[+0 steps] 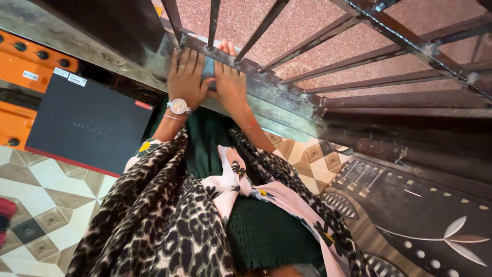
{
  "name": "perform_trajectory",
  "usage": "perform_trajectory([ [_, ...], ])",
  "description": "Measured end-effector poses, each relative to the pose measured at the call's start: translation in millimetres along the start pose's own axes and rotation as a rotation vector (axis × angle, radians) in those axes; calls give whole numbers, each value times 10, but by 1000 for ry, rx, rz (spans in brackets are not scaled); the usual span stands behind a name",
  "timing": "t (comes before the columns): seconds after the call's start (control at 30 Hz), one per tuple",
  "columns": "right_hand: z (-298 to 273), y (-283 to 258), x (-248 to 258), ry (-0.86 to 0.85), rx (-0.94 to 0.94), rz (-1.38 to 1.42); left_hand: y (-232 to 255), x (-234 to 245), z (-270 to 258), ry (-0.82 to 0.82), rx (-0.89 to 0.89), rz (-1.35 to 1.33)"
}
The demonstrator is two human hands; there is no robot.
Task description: The person cleans the lower metal rail of a gate by hand using a cloth, wiping back and forth and then cleaning between the bars.
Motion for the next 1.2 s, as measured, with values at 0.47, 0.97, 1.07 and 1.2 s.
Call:
perform_trajectory([
  [0.47,-554,420,245,-36,-180,-77,620,-377,-59,-26,-68,-68],
  [0.97,-1523,1210,669,31,-497,-277,1697,-1159,-8,-212,-299,-322],
  [1.07,-1330,1068,587,-60,-453,-240,1484,-992,-46,-156,-186,-298],
  [1.2,-915,694,466,-48,-254,-215,1068,-619,-122,-105,-108,-154],
])
Point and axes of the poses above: each hand's wrist, its own z-axis towards the middle knuckle, its own x-axis out of the back of the hand, y = z × x, the point moved 3 cm from there along z, towards the middle knuckle, and after that the axes turned 11 degrees about y, right-handed, at the moved point
